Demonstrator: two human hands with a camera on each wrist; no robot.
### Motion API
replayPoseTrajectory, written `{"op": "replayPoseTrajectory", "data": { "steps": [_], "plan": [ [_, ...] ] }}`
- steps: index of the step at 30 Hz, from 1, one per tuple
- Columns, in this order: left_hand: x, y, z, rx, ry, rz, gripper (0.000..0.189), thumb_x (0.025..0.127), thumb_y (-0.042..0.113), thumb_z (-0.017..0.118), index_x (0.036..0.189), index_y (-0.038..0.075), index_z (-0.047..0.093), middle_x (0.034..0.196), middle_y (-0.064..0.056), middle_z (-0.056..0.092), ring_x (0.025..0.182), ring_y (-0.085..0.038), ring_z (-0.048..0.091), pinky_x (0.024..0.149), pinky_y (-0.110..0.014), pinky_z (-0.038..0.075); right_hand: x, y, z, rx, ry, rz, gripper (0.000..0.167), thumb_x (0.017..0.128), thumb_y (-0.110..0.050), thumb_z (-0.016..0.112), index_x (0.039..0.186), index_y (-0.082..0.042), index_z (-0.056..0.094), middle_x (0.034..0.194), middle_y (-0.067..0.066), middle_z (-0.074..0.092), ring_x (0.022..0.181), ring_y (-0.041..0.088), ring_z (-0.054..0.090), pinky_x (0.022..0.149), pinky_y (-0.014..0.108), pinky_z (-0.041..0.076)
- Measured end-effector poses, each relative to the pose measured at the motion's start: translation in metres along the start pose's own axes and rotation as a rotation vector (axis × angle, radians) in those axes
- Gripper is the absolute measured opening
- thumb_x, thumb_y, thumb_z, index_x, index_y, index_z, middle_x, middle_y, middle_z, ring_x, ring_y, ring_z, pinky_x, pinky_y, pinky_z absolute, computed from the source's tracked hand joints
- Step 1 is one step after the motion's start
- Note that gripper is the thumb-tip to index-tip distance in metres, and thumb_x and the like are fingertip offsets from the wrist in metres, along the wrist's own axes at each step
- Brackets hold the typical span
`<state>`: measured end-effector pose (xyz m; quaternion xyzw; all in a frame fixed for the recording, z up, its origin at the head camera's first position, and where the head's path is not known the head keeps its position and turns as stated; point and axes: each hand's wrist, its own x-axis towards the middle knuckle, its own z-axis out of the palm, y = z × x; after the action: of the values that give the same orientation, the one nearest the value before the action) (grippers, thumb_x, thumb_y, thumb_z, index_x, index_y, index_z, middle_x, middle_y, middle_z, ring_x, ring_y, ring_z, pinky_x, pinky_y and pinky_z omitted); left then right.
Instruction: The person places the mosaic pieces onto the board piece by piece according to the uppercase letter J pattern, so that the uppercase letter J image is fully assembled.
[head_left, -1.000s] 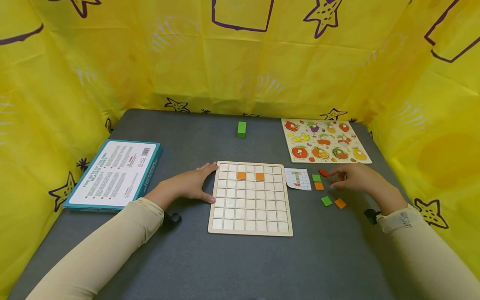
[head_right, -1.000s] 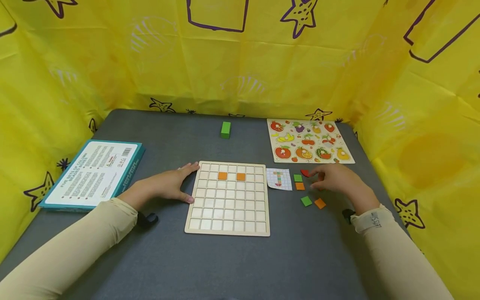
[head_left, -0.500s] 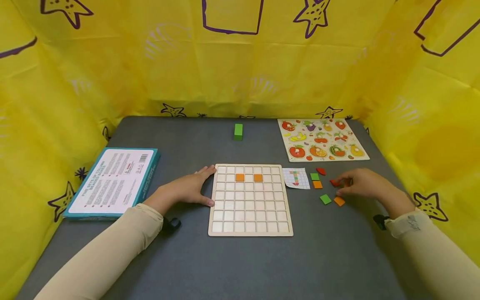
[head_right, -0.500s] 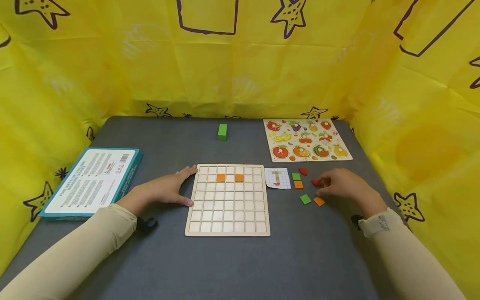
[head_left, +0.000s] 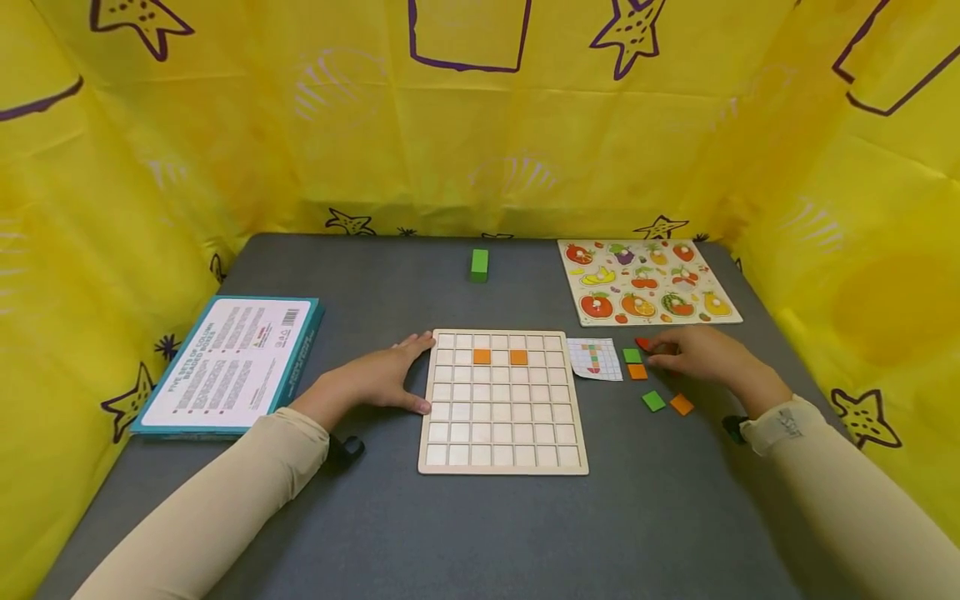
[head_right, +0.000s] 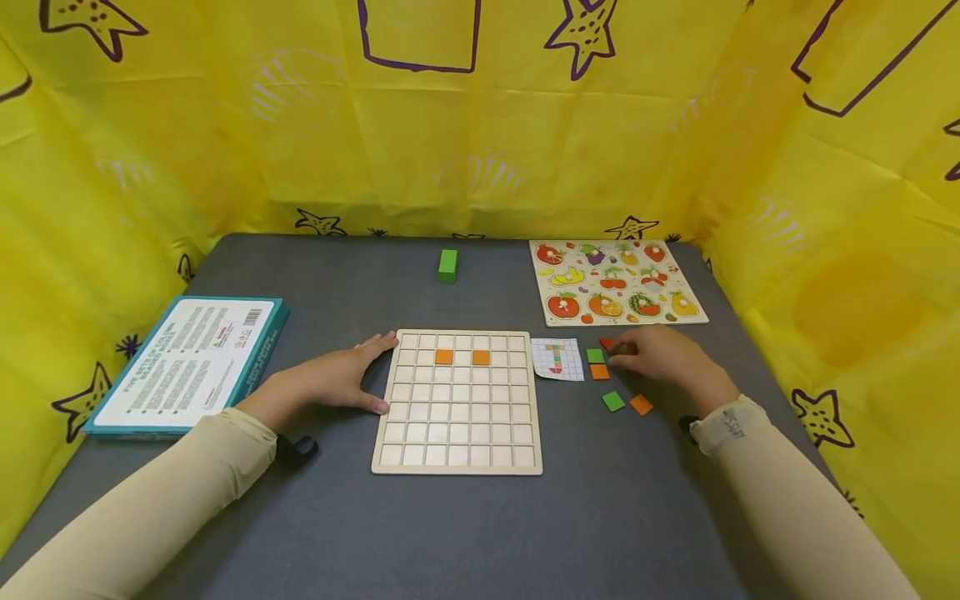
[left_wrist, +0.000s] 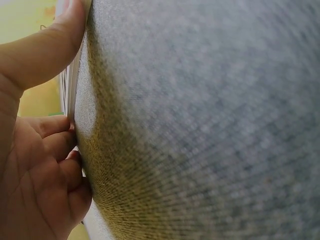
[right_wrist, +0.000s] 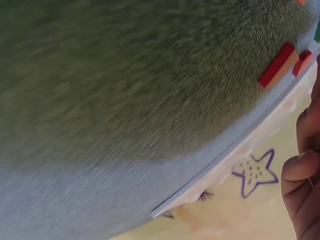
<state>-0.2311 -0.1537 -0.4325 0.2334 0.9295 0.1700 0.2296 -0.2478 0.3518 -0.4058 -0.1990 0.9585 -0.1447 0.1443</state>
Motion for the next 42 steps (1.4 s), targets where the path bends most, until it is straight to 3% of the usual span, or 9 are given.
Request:
{"op": "replayPoseTrajectory", "data": {
  "steps": [6, 11, 23, 29, 35, 42],
  "plan": [
    [0.000, 0.002, 0.000, -0.008, 0.003, 0.008, 0.117, 0.073, 0.065, 0.075, 0.159, 0.017, 0.011, 0.163, -0.005, 0.007, 0.147, -0.031, 0.010, 0.113, -0.053, 0.019, 0.012, -0.003, 0.003, -0.001, -0.041, -0.008, 0.035, 0.093, -0.027, 0.069, 0.121, -0.007, 0.069, 0.091, -0.003, 0.069, 0.064, 0.011, 0.055, 0.066, 0.035, 0.047],
    [0.000, 0.004, -0.001, -0.008, -0.001, 0.002, 0.117, 0.073, 0.064, 0.075, 0.159, 0.017, 0.011, 0.163, -0.005, 0.007, 0.147, -0.031, 0.010, 0.113, -0.053, 0.019, 0.016, -0.007, 0.003, 0.038, -0.064, 0.009, 0.030, 0.092, -0.026, 0.070, 0.116, -0.007, 0.069, 0.079, -0.005, 0.063, 0.057, 0.014, 0.054, 0.059, 0.033, 0.045],
    [0.001, 0.001, 0.000, -0.006, 0.002, 0.003, 0.118, 0.073, 0.066, 0.074, 0.159, 0.018, 0.011, 0.163, -0.005, 0.007, 0.147, -0.030, 0.009, 0.114, -0.053, 0.017, 0.012, 0.004, 0.006, 0.018, -0.028, 0.012, 0.037, 0.092, -0.029, 0.070, 0.121, -0.007, 0.068, 0.080, -0.006, 0.065, 0.062, 0.013, 0.053, 0.064, 0.034, 0.045],
    [0.001, -0.002, 0.001, 0.001, 0.007, 0.001, 0.118, 0.073, 0.067, 0.073, 0.159, 0.018, 0.010, 0.163, -0.005, 0.008, 0.147, -0.030, 0.009, 0.114, -0.052, 0.018, 0.012, 0.004, 0.006, 0.013, 0.008, -0.002, 0.038, 0.088, -0.026, 0.075, 0.120, -0.006, 0.069, 0.092, -0.001, 0.069, 0.069, 0.014, 0.053, 0.066, 0.034, 0.045],
    [0.001, -0.002, 0.001, -0.004, 0.010, 0.002, 0.117, 0.073, 0.066, 0.074, 0.159, 0.018, 0.010, 0.163, -0.005, 0.007, 0.147, -0.029, 0.008, 0.114, -0.052, 0.018, 0.014, 0.004, 0.005, 0.035, 0.003, 0.020, 0.035, 0.088, -0.029, 0.075, 0.113, -0.006, 0.070, 0.070, -0.003, 0.057, 0.062, 0.015, 0.049, 0.059, 0.032, 0.040],
    [0.000, -0.001, 0.001, -0.011, 0.008, -0.003, 0.118, 0.073, 0.066, 0.074, 0.159, 0.018, 0.010, 0.163, -0.006, 0.008, 0.147, -0.030, 0.009, 0.113, -0.053, 0.018, 0.020, -0.003, 0.003, 0.041, -0.002, 0.002, 0.029, 0.089, -0.032, 0.074, 0.107, -0.009, 0.071, 0.068, -0.004, 0.058, 0.059, 0.014, 0.052, 0.061, 0.033, 0.044]
  ]
}}
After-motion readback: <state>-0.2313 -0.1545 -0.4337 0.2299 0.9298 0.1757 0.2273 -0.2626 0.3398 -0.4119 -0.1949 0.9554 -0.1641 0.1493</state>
